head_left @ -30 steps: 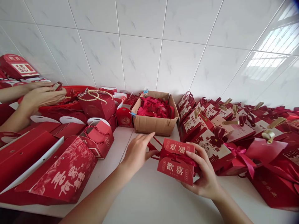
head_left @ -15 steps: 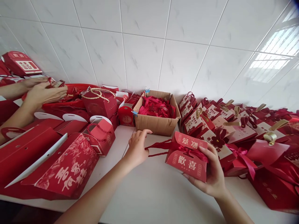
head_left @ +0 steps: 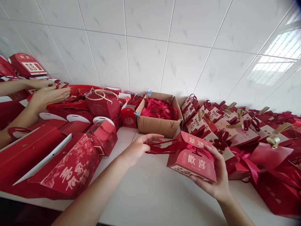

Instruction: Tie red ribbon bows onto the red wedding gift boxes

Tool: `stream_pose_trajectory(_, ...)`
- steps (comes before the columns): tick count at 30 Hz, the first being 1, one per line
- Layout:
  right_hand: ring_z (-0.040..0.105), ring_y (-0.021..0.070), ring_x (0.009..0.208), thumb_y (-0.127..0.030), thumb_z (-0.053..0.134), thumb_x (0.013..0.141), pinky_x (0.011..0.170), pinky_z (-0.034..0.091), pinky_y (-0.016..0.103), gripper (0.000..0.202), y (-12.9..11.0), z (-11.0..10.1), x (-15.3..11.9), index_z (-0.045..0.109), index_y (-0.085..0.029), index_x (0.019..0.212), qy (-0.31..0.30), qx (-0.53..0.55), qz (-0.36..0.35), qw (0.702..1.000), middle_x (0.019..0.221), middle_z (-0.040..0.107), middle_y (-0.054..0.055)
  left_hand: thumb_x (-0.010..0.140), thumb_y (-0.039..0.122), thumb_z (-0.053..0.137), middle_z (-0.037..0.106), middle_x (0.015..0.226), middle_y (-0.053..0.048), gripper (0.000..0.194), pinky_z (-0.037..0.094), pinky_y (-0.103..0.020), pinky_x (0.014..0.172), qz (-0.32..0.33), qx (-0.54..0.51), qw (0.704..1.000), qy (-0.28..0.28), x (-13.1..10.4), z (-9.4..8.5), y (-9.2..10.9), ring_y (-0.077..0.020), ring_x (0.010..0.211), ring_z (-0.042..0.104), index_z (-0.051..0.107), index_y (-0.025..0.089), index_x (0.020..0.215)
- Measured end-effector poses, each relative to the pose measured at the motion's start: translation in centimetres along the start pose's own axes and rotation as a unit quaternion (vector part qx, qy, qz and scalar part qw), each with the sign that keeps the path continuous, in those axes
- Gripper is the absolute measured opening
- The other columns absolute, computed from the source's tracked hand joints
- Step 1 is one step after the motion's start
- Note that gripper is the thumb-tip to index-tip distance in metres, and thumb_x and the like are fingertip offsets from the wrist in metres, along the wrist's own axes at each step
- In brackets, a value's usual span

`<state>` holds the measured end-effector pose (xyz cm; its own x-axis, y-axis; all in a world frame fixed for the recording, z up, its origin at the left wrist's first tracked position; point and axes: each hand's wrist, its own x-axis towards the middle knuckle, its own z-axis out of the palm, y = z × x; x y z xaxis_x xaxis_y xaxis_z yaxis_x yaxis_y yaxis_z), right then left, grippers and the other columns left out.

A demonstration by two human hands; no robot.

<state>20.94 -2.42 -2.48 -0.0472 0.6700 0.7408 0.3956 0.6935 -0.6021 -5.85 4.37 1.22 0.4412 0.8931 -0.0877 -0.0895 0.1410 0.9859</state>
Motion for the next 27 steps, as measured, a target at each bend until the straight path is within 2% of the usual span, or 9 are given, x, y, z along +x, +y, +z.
stream_pose_trajectory(2,0.035,0.0359,0.132,-0.032,0.079,0.067,0.104,0.038,0.054,0.081,0.1,-0.1,-0.3,0.04,-0.03,0.138,-0.003,0.012,0.01,1.0,0.135,0.041,0.011,0.055,0.004,0.045,0.069,0.113,-0.005,0.069,0.048,-0.029,0.082,0.005,-0.028,0.999,-0.028,-0.1,-0.1,0.2,-0.0229,0.114,0.059,0.064,0.024,0.119)
stream_pose_trajectory(4,0.035,0.0363,0.132,-0.033,0.08,0.066,0.105,0.037,0.054,0.081,0.2,-0.2,-0.5,0.041,-0.03,0.138,0.001,0.018,0.018,1.0,0.133,0.043,0.011,0.056,0.004,0.046,0.071,0.102,-0.004,0.07,0.047,-0.028,0.078,-0.002,-0.051,0.997,-0.06,-0.2,-0.1,0.4,-0.0209,0.103,0.063,0.061,0.025,0.121)
stream_pose_trajectory(9,0.053,0.0315,0.112,-0.044,0.08,0.066,0.09,0.05,0.045,0.078,0.4,-0.8,-0.8,0.045,-0.029,0.134,0.04,0.058,0.062,0.996,0.129,0.047,0.011,0.06,0.012,0.053,0.065,0.07,-0.003,0.045,0.039,-0.026,0.06,-0.014,-0.057,0.992,-0.108,-0.6,0.3,0.6,-0.0156,0.066,0.058,0.067,0.019,0.103)
stream_pose_trajectory(12,0.057,0.0325,0.111,-0.051,0.075,0.069,0.084,0.054,0.045,0.08,1.1,-1.1,-1.2,0.041,-0.028,0.138,0.058,0.117,0.125,0.984,0.133,0.048,0.014,0.073,0.034,0.062,0.062,0.065,-0.003,0.03,0.035,-0.025,0.054,-0.01,-0.089,0.989,-0.115,-0.9,0.6,0.7,-0.014,0.058,0.053,0.067,0.018,0.098)
stream_pose_trajectory(14,0.058,0.0346,0.111,-0.055,0.066,0.076,0.08,0.055,0.049,0.078,1.4,-1.1,-1.5,0.035,-0.027,0.142,0.055,0.156,0.149,0.975,0.13,0.053,0.016,0.077,0.052,0.061,0.06,0.061,-0.003,0.039,0.034,-0.025,0.05,-0.013,-0.126,0.984,-0.129,-1.1,0.8,0.8,-0.0133,0.052,0.051,0.066,0.019,0.096)
stream_pose_trajectory(16,0.061,0.0362,0.109,-0.056,0.057,0.081,0.074,0.056,0.052,0.074,1.3,-1.0,-1.5,0.031,-0.027,0.144,0.05,0.179,0.151,0.971,0.124,0.059,0.017,0.079,0.059,0.057,0.059,0.057,-0.002,0.043,0.035,-0.025,0.048,-0.019,-0.153,0.978,-0.142,-1.2,1.0,1.0,-0.0132,0.049,0.052,0.067,0.019,0.093)
stream_pose_trajectory(19,0.063,0.0375,0.106,-0.055,0.053,0.084,0.073,0.056,0.056,0.071,0.7,-0.7,-1.2,0.031,-0.028,0.145,0.046,0.195,0.139,0.97,0.121,0.063,0.017,0.085,0.053,0.055,0.061,0.057,-0.002,0.038,0.039,-0.024,0.052,-0.026,-0.137,0.98,-0.14,-1.2,1.4,0.9,-0.0133,0.052,0.055,0.068,0.019,0.095)
stream_pose_trajectory(23,0.063,0.0373,0.108,-0.056,0.057,0.081,0.081,0.055,0.058,0.072,-0.1,-0.6,-0.9,0.033,-0.032,0.145,0.053,0.212,0.135,0.966,0.122,0.064,0.014,0.08,0.045,0.068,0.064,0.059,-0.002,0.036,0.043,-0.022,0.058,-0.044,-0.081,0.983,-0.161,-1.1,2.3,-0.1,-0.0122,0.058,0.058,0.067,0.018,0.104)
stream_pose_trajectory(27,0.065,0.038,0.103,-0.064,0.052,0.08,0.072,0.057,0.057,0.075,0.0,-0.9,-1.2,0.031,-0.034,0.146,0.027,0.173,0.144,0.974,0.119,0.065,0.015,0.072,0.043,0.078,0.066,0.067,-0.001,0.033,0.045,-0.022,0.056,-0.072,-0.076,0.972,-0.211,-1.1,3.2,-1.5,-0.0112,0.059,0.06,0.07,0.018,0.092)
